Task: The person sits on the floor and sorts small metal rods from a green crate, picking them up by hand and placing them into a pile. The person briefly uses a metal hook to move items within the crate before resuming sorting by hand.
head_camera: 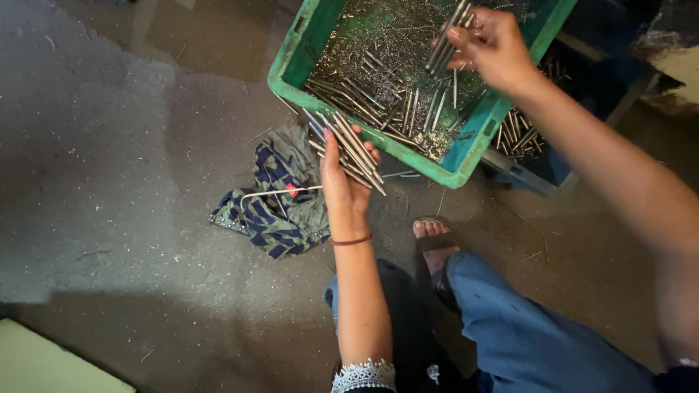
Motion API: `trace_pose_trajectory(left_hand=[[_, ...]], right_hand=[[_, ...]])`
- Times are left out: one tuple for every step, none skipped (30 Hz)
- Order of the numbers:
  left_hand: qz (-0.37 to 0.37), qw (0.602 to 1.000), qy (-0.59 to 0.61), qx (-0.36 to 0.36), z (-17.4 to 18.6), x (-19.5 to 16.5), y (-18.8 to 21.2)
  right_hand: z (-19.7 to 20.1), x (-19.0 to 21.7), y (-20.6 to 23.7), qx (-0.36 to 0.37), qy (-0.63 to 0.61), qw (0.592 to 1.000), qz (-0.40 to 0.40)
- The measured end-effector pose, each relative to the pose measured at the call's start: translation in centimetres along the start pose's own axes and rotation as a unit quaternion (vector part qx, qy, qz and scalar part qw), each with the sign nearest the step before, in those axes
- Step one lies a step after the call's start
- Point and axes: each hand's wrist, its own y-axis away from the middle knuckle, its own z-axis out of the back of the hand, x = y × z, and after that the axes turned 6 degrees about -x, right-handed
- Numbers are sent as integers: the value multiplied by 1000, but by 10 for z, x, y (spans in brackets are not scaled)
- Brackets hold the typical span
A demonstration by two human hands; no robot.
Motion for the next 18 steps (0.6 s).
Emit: trace_pose_trajectory(left_hand=[[-1, 1000, -6, 1, -1, 1, 0], [-3, 1000, -11, 2, -1, 1, 0], [-4, 1000, -16, 2, -2, 2, 0], [-7, 1000, -17, 7, -3, 2, 1], [-10, 1000, -18, 12, -4, 2, 2], [-13, 1000, -18, 17, -5, 2, 2], [-12, 999, -19, 22, -7, 2, 3], [-11, 999, -21, 27, -8, 2, 4], [-9, 999, -22, 32, -9, 2, 4], [-6, 999, -29, 30, -9, 2, 5], [-3, 999, -35, 27, -9, 4, 6], [0, 999, -42, 25, -9, 5, 6], [-2, 999, -35, 31, -9, 7, 6], [-3, 999, -28, 38, -10, 10, 6], [-4, 999, -21, 44, -9, 11, 5], [-4, 999, -13, 37, -8, 11, 4], [-3, 1000, -5, 29, -7, 12, 3], [-4, 1000, 4, 23, -7, 12, 2]], right_hand=[[-4, 6, 0, -9, 25, 998, -51], [-8, 14, 0, -17, 49, 994, -101], [-12, 25, -1, -24, 73, 985, -152], [-17, 38, -1, 28, 121, 981, -146], [-24, 53, -2, 79, 168, 973, -140], [-31, 68, -2, 131, 213, 959, -133], [-41, 82, -3, 174, 241, 947, -122], [-52, 94, -3, 216, 269, 932, -111], [-64, 105, -3, 258, 295, 915, -100], [-77, 112, -3, 279, 339, 893, -98], [-88, 117, -2, 299, 382, 869, -96], [-100, 119, -1, 320, 424, 842, -93], [-108, 118, 0, 313, 437, 838, -90], [-115, 117, 1, 307, 449, 835, -87], [-120, 113, 3, 301, 461, 831, -83], [-121, 110, 4, 306, 415, 853, -85], [-120, 108, 4, 311, 368, 872, -86], [-116, 107, 4, 313, 320, 890, -86]])
